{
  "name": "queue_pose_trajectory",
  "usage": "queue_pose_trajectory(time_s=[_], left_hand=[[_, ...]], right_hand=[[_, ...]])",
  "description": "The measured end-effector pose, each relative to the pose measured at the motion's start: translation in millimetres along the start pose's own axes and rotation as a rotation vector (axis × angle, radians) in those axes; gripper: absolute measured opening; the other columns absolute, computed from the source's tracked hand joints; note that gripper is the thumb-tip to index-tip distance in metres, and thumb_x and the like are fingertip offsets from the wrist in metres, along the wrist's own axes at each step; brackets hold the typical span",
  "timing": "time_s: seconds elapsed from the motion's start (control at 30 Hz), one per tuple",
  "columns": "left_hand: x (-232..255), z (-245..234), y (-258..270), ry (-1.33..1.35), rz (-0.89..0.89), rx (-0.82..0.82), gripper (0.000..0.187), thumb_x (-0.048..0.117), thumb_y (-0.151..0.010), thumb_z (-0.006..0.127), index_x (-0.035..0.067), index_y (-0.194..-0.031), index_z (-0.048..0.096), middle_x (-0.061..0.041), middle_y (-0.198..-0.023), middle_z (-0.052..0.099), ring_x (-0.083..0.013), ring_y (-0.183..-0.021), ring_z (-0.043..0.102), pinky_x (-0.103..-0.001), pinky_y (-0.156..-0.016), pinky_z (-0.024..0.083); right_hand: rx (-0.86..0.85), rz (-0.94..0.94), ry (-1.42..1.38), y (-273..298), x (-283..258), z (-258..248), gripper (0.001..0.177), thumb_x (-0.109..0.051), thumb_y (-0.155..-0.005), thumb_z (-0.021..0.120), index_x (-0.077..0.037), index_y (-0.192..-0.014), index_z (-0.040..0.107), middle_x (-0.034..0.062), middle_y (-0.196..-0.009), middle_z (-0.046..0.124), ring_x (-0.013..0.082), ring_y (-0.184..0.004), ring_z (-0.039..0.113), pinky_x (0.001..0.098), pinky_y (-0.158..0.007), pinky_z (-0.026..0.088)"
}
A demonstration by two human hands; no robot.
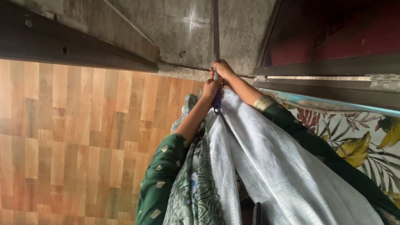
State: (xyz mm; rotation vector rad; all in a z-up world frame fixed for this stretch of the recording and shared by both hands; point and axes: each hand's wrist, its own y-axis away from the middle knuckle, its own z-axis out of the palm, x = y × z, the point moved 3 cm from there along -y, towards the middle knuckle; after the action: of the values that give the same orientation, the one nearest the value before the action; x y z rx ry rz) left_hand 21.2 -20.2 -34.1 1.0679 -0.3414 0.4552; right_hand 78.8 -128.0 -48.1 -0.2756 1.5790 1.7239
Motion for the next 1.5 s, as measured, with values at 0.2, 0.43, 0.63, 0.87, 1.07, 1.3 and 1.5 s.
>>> queue_pose_trajectory(time_s=[0.2,0.43,0.63,0.87,1.07,1.3,1.5], left_hand=[[20.9,-35.0,89.9,0.034,-0.051,-0.045,0.017,0.022,-0.097,0.066,0.009,-0.100,0.056,-0.001,-0.074,0.056,-0.0125,-0.053,0.054,-0.028,-0.044,0.044],[20.1,-84.7,235.1,0.078,-0.095,-0.052,0.014,0.021,-0.097,0.063,0.009,-0.104,0.062,0.001,-0.075,0.056,-0.0096,-0.055,0.053,-0.024,-0.048,0.046],[28.0,-147.3,371.8,-0.016,-0.247,0.080,0.022,0.027,-0.099,0.061,0.005,-0.096,0.057,0.000,-0.070,0.055,-0.0104,-0.053,0.053,-0.026,-0.046,0.045],[7.0,-141.8,380.2,-0.096,-0.249,0.085,0.024,0.025,-0.100,0.060,0.003,-0.089,0.059,-0.003,-0.066,0.057,-0.0130,-0.050,0.054,-0.028,-0.046,0.046],[19.1,-112.4,302.4,-0.037,-0.140,0.036,0.022,0.024,-0.100,0.060,0.005,-0.090,0.058,-0.002,-0.071,0.058,-0.0130,-0.053,0.056,-0.029,-0.048,0.049],[57.7,-58.3,119.0,-0.020,-0.035,-0.036,0.015,0.018,-0.096,0.059,0.005,-0.090,0.059,-0.005,-0.071,0.058,-0.0160,-0.054,0.059,-0.032,-0.047,0.050],[46.1,-14.0,-3.3,0.113,-0.158,-0.074,0.015,0.015,-0.094,0.060,0.006,-0.084,0.055,-0.006,-0.065,0.056,-0.0199,-0.050,0.057,-0.034,-0.043,0.049]], right_hand=[[0.010,0.002,-0.046,25.5,44.3,38.0,0.015,-0.020,-0.103,0.053,-0.005,-0.107,0.053,0.0110,-0.080,0.062,0.0234,-0.060,0.061,0.0398,-0.054,0.054],[-0.191,0.235,-0.298,85.9,140.5,95.3,0.024,-0.026,-0.107,0.050,-0.003,-0.102,0.052,0.0122,-0.080,0.063,0.0273,-0.068,0.063,0.0408,-0.061,0.056],[-0.464,0.429,-0.441,170.7,216.4,173.1,0.030,-0.026,-0.109,0.043,0.001,-0.105,0.055,0.0151,-0.091,0.065,0.0297,-0.082,0.065,0.0446,-0.079,0.056],[-0.523,0.503,-0.267,202.3,213.8,171.1,0.033,-0.027,-0.107,0.039,0.000,-0.100,0.055,0.0182,-0.087,0.065,0.0309,-0.080,0.067,0.0450,-0.078,0.056],[-0.356,0.259,-0.373,160.5,162.0,139.3,0.024,-0.017,-0.107,0.048,0.003,-0.096,0.056,0.0132,-0.081,0.062,0.0275,-0.073,0.064,0.0400,-0.073,0.056],[-0.122,-0.016,-0.269,30.1,60.8,81.0,0.018,-0.015,-0.101,0.054,0.000,-0.092,0.058,0.0100,-0.072,0.057,0.0206,-0.058,0.058,0.0353,-0.054,0.050],[0.123,-0.152,-0.048,-21.9,-8.9,26.0,0.013,-0.012,-0.097,0.057,-0.004,-0.105,0.051,0.0136,-0.077,0.065,0.0215,-0.054,0.058,0.0382,-0.046,0.048]])
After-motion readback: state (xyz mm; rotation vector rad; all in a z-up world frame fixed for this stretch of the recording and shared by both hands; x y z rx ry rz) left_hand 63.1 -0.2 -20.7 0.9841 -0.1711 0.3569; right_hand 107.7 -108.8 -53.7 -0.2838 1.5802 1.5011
